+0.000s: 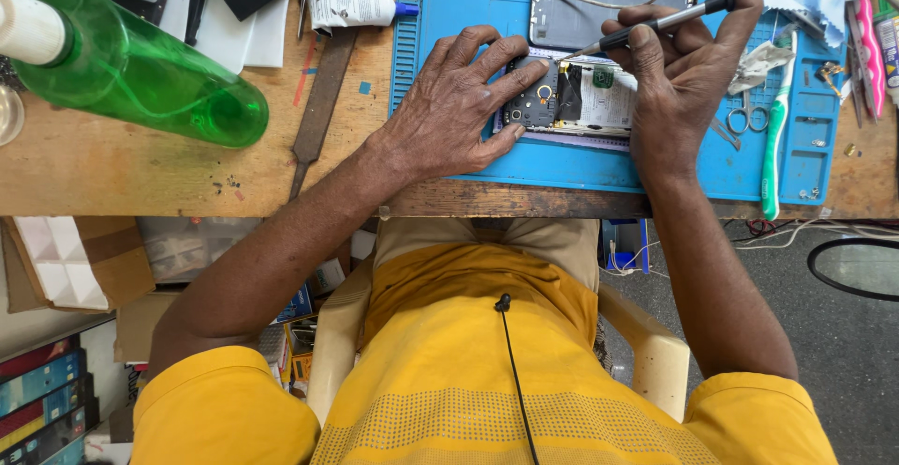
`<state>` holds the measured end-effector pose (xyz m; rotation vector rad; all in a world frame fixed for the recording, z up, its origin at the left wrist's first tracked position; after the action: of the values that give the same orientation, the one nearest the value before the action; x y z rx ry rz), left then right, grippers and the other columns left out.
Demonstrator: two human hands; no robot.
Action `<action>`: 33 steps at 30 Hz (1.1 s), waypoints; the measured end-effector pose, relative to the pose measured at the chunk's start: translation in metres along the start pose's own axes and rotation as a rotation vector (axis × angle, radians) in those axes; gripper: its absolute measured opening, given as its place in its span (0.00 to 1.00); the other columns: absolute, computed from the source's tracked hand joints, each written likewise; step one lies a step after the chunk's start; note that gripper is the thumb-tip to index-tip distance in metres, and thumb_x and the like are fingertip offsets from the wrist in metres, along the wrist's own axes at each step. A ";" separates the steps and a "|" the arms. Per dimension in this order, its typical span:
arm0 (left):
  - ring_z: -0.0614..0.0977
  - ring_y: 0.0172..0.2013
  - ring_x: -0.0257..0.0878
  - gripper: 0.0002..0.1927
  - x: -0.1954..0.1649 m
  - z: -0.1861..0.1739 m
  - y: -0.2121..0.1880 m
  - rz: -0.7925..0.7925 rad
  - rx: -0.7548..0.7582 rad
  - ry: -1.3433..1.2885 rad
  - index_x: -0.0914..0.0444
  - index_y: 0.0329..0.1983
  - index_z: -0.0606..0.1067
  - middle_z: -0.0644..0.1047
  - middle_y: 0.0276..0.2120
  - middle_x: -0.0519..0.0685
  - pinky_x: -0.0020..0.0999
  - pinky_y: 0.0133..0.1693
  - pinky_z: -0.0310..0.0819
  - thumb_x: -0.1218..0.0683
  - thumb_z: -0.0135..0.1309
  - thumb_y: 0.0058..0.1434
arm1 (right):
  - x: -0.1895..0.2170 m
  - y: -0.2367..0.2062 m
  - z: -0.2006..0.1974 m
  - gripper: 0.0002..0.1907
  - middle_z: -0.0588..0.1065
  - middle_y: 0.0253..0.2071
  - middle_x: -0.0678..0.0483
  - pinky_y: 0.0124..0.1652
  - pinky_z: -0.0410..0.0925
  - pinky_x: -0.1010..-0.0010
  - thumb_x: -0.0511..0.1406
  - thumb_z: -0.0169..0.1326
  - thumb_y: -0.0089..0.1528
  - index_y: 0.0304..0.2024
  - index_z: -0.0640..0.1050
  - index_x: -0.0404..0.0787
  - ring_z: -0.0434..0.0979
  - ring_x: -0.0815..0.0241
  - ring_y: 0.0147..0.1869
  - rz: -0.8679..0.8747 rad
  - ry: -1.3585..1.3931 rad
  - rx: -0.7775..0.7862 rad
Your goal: The person uses a precision screwdriver to remove screws from the internal frame of a disassembled smartphone. The phone remains open on a blue work mat while the person carefully unscrews components near the battery and camera area.
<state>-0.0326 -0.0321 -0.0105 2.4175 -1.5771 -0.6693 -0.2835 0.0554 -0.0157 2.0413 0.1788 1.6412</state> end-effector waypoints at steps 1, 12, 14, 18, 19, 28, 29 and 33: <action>0.65 0.64 0.51 0.34 0.000 0.000 0.000 -0.001 -0.001 0.002 0.57 0.69 0.70 0.67 0.64 0.52 0.51 0.64 0.61 0.43 0.59 0.61 | 0.000 0.000 0.000 0.35 0.77 0.56 0.43 0.62 0.77 0.60 0.21 0.50 0.83 0.75 0.46 0.56 0.82 0.51 0.62 0.009 0.011 -0.006; 0.65 0.63 0.52 0.34 -0.001 -0.001 0.000 0.002 -0.001 -0.001 0.57 0.69 0.70 0.66 0.64 0.53 0.51 0.64 0.62 0.44 0.59 0.60 | 0.001 0.000 0.001 0.35 0.78 0.55 0.44 0.64 0.80 0.59 0.22 0.51 0.82 0.75 0.46 0.55 0.83 0.52 0.61 0.041 0.020 -0.025; 0.65 0.63 0.52 0.34 -0.001 -0.001 0.000 0.003 -0.001 -0.002 0.57 0.69 0.70 0.66 0.64 0.53 0.51 0.64 0.62 0.44 0.59 0.60 | 0.001 0.000 0.001 0.35 0.78 0.55 0.44 0.63 0.80 0.59 0.22 0.51 0.82 0.75 0.46 0.55 0.83 0.52 0.61 0.043 0.014 -0.028; 0.65 0.64 0.52 0.35 0.000 -0.001 0.000 0.004 0.002 -0.001 0.57 0.70 0.70 0.66 0.64 0.53 0.50 0.64 0.61 0.43 0.60 0.60 | 0.002 0.001 0.001 0.35 0.78 0.54 0.44 0.62 0.80 0.59 0.22 0.51 0.82 0.75 0.46 0.54 0.83 0.52 0.60 0.053 0.021 -0.035; 0.64 0.64 0.52 0.35 0.000 -0.001 0.000 0.004 0.004 -0.002 0.58 0.70 0.70 0.66 0.64 0.53 0.50 0.64 0.61 0.43 0.60 0.60 | 0.003 0.001 0.001 0.35 0.78 0.54 0.44 0.63 0.80 0.59 0.22 0.50 0.82 0.75 0.46 0.54 0.83 0.52 0.60 0.039 0.008 -0.029; 0.64 0.64 0.51 0.34 0.000 0.002 0.000 -0.002 0.006 0.017 0.57 0.70 0.70 0.66 0.64 0.52 0.50 0.65 0.61 0.43 0.59 0.61 | 0.008 0.006 0.003 0.33 0.81 0.53 0.43 0.59 0.81 0.63 0.24 0.51 0.80 0.74 0.47 0.50 0.87 0.53 0.58 0.100 0.008 -0.071; 0.64 0.63 0.51 0.34 0.000 0.002 0.000 0.002 0.003 0.014 0.57 0.69 0.70 0.66 0.64 0.53 0.50 0.64 0.61 0.42 0.59 0.61 | 0.008 0.006 0.003 0.33 0.81 0.52 0.43 0.59 0.81 0.63 0.24 0.52 0.80 0.74 0.47 0.50 0.87 0.53 0.58 0.117 0.020 -0.079; 0.64 0.63 0.52 0.35 0.001 0.002 0.000 0.006 0.002 0.007 0.57 0.69 0.70 0.66 0.64 0.53 0.51 0.64 0.62 0.42 0.59 0.60 | 0.009 0.007 0.004 0.33 0.81 0.51 0.45 0.58 0.81 0.65 0.26 0.53 0.81 0.73 0.46 0.49 0.87 0.54 0.57 0.158 0.054 -0.102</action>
<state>-0.0332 -0.0323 -0.0128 2.4129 -1.5827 -0.6578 -0.2786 0.0515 -0.0054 1.9785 -0.0490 1.7636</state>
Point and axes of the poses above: each hand's wrist, its own y-axis towards the middle knuckle, its own z-axis out of the palm, x = y × z, the point moved 1 cm from there along y, towards the middle knuckle
